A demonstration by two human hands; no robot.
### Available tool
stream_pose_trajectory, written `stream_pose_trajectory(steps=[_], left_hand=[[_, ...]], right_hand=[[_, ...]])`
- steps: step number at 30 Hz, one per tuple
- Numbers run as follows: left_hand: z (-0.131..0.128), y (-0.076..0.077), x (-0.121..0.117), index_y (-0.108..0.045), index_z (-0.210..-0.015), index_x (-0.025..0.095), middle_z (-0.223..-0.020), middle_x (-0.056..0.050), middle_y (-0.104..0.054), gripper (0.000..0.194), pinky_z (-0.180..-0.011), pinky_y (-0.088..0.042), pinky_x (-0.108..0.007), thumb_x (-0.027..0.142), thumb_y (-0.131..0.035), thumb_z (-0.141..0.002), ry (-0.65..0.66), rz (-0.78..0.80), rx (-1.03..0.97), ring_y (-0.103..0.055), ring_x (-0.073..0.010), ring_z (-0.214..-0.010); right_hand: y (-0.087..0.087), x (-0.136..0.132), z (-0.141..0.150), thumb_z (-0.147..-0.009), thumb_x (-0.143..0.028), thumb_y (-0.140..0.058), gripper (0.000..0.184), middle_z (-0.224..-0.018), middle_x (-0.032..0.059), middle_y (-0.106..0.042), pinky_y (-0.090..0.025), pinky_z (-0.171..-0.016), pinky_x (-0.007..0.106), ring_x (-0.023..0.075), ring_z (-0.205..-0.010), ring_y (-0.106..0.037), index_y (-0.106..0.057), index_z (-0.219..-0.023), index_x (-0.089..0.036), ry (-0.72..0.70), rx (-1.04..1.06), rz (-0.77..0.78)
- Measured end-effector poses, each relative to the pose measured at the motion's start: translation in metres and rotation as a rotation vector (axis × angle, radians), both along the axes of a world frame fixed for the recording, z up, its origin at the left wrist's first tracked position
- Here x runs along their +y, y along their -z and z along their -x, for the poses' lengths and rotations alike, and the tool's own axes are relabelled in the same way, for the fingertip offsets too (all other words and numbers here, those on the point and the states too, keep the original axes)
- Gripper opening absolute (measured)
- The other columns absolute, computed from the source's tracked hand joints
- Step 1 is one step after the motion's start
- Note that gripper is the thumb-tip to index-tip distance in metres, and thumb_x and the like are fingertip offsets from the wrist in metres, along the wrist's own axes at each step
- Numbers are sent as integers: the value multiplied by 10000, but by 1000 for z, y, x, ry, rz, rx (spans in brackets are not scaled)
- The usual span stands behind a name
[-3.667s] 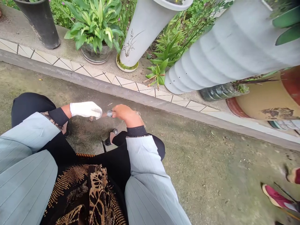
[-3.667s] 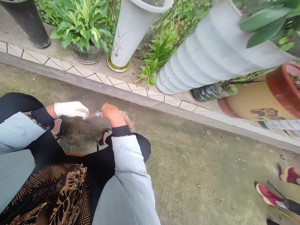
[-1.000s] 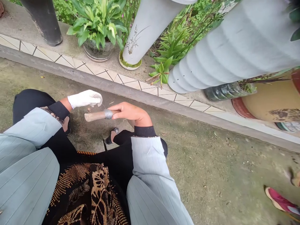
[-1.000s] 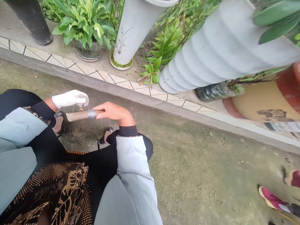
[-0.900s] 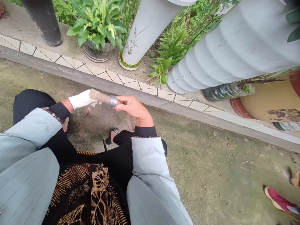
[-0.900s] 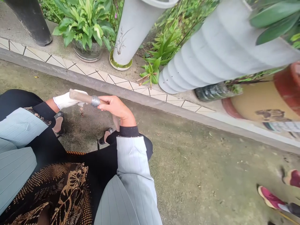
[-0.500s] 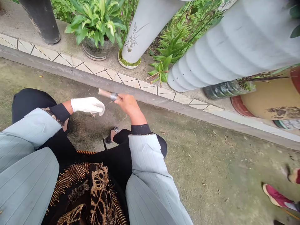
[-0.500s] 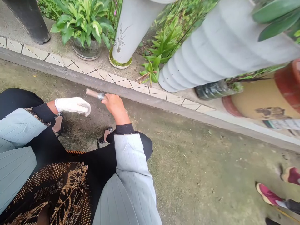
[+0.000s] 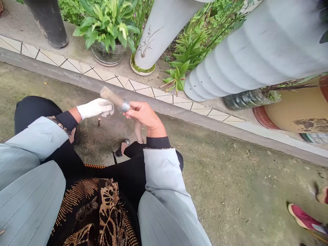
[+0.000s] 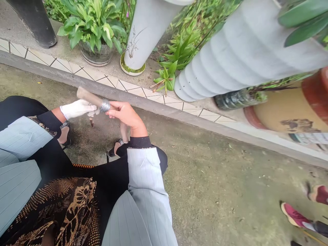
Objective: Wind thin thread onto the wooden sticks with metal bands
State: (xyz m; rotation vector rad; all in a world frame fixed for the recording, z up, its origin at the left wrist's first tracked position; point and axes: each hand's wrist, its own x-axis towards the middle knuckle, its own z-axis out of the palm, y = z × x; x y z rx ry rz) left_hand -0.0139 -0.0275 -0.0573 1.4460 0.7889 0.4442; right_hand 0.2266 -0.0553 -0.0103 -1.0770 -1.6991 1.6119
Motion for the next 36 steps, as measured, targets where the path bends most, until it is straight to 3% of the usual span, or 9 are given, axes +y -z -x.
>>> stream_pose_trajectory(steps=[3,7,11,13,15,21,27,32,36], left_hand=[[-3,3,-6,-648,-819,125,-597,-1,-523,315,-494,-366,-185,418,-566,-900,109,23,56,-425,-71,-505],[-3,-9,-13,-680,-808,128,-581,-6,-519,304,-468,-306,-200,416,-600,-862,403,120,87,-417,-81,-498],[5,-22,-7,-667,-756,129,-649,-27,-585,259,-505,-350,-205,379,-631,-813,316,64,119,-469,-86,-527],[7,-21,-2,-647,-731,127,-677,-31,-606,247,-534,-380,-206,365,-640,-796,217,22,112,-496,-89,-550],[7,-17,1,-639,-744,122,-702,-37,-623,252,-548,-399,-205,369,-650,-791,146,6,84,-513,-92,-571],[-2,-1,-4,-639,-791,127,-608,-15,-557,314,-486,-376,-194,428,-591,-868,60,29,-18,-447,-78,-495],[-5,-4,-15,-727,-832,147,-535,-19,-540,333,-427,-333,-198,455,-605,-862,436,96,55,-448,-93,-446],[-4,-12,-15,-729,-791,124,-561,-52,-587,409,-496,-431,-215,525,-653,-822,424,164,-36,-494,-105,-478],[1,-19,-11,-718,-786,116,-557,-51,-589,405,-529,-457,-225,518,-676,-809,350,194,-58,-511,-111,-500]], right_hand=[[11,7,1,-786,-531,-650,422,-812,36,-644,-447,-638,249,109,-659,-525,-679,-989,-163,306,22,-53],[22,16,-2,-859,-381,-592,287,-827,45,-659,-416,-661,266,139,-709,-555,-689,-1019,-164,428,-470,-132],[16,10,-4,-770,-228,-664,130,-735,24,-652,-346,-649,265,149,-713,-549,-733,-861,-164,-96,-928,-133],[8,5,-3,-757,-227,-670,132,-681,-15,-626,-336,-623,249,123,-660,-526,-743,-856,-179,-467,-795,-12],[1,0,-3,-744,-288,-701,212,-703,-37,-629,-365,-631,236,109,-658,-527,-747,-926,-189,-609,-507,74],[5,5,-4,-773,-486,-677,362,-785,17,-642,-450,-631,246,100,-645,-531,-685,-915,-154,187,78,-3],[25,17,-5,-877,-433,-556,310,-807,37,-648,-457,-644,266,133,-677,-566,-675,-987,-169,542,-273,-67],[15,11,0,-838,-298,-626,235,-896,84,-701,-385,-699,289,202,-831,-591,-718,-1016,-175,216,-1032,-179],[8,5,3,-801,-253,-651,167,-802,40,-683,-306,-615,264,139,-708,-530,-744,-920,-184,-246,-1119,-99]])
